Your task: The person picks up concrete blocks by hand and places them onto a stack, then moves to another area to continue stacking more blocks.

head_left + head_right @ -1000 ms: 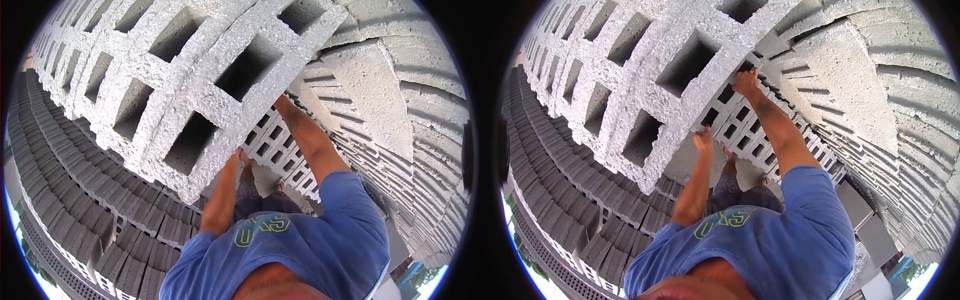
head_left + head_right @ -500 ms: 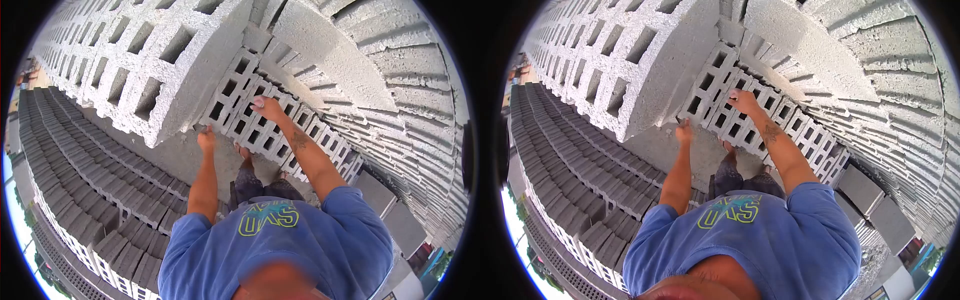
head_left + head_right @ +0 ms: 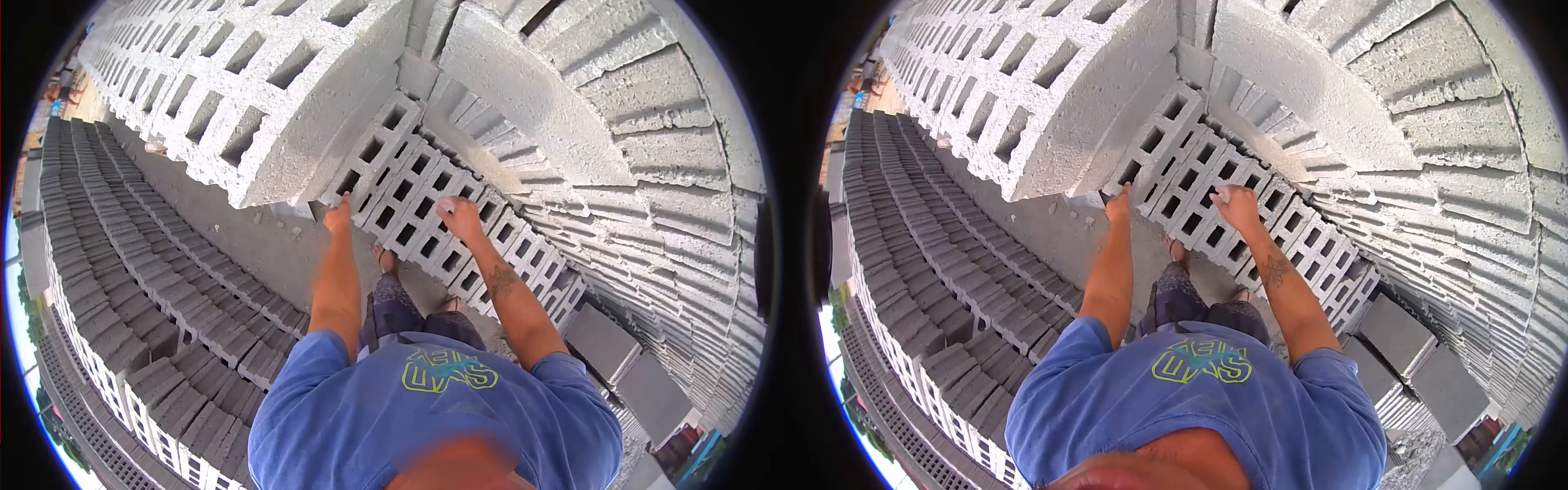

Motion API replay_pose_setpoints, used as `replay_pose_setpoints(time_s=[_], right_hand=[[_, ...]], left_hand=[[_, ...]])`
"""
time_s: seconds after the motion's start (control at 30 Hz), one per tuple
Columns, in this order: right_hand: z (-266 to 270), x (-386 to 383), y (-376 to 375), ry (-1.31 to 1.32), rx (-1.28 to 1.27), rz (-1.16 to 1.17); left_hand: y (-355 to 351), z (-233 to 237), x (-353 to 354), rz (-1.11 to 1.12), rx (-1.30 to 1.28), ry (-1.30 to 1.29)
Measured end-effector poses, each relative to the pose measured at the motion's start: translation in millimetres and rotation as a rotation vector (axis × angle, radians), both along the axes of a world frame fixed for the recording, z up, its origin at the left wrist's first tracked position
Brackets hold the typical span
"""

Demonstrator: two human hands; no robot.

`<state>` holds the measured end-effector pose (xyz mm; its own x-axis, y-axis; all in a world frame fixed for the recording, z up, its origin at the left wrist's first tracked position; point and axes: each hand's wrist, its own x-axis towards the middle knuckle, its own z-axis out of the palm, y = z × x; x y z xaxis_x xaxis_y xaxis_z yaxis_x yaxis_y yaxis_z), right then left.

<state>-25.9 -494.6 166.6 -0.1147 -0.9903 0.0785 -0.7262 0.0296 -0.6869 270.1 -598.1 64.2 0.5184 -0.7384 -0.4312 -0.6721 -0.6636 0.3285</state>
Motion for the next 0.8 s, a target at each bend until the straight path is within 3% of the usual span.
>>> replay_pose_setpoints(time_s=[0.07,0.13,0.2,0.27,0.33,0.37,0.4,0.43,0.47,0.5,0.53,0.6,0.63,0.67,0.73,0.8], right_hand=[[5.9,20.9,-76.3,0.079,0.049,0.024],[-2.7,41.7,-142.9,0.249,0.089,0.039],[-36.5,54.5,-193.0,0.493,-0.168,0.064],[-49.0,60.5,-226.8,0.612,0.060,0.176],[-44.3,67.8,-255.5,0.793,0.442,0.335],[-58.7,69.6,-260.1,0.788,0.385,0.343],[-86.5,63.6,-265.0,0.784,0.325,0.353],[-156.6,41.7,-279.1,0.742,0.163,0.426],[-139.7,52.8,-279.1,0.743,0.178,0.450],[-99.4,65.9,-280.5,0.784,0.409,0.447],[-75.2,73.7,-272.5,0.822,0.646,0.432],[-62.8,71.7,-255.1,0.873,0.587,0.504],[-57.8,73.9,-247.2,0.858,0.588,0.494],[-60.5,74.6,-235.3,0.839,0.598,0.487],[-59.2,79.9,-215.4,0.809,0.622,0.515],[-51.3,89.5,-198.8,0.777,0.658,0.556]], left_hand=[[5.2,3.6,-2.2,-0.030,0.039,-0.066],[-3.8,20.5,-9.5,0.179,-0.037,0.269],[-8.7,6.2,-7.2,0.189,-0.014,0.224],[-5.9,-5.0,-3.5,0.211,0.011,0.288],[-1.3,-8.2,-4.7,0.209,0.006,0.305],[-0.5,-10.1,-6.7,0.189,-0.016,0.330],[8.0,-50.6,-8.7,0.034,-0.292,0.227],[13.1,-51.5,-15.5,0.121,-0.407,0.292],[22.9,-51.3,-19.0,0.207,-0.517,0.353],[20.3,-75.6,-6.5,0.183,-0.235,0.293],[38.1,-72.2,-6.9,0.192,-0.207,0.297],[38.1,-59.3,-12.6,0.158,-0.496,0.431],[51.3,-48.7,-5.3,0.244,-0.278,0.684],[68.7,-46.3,-3.6,0.253,-0.266,0.689],[94.2,-40.5,-3.2,0.370,-0.424,0.834],[123.4,-48.1,-2.1,0.329,-0.443,0.793]])
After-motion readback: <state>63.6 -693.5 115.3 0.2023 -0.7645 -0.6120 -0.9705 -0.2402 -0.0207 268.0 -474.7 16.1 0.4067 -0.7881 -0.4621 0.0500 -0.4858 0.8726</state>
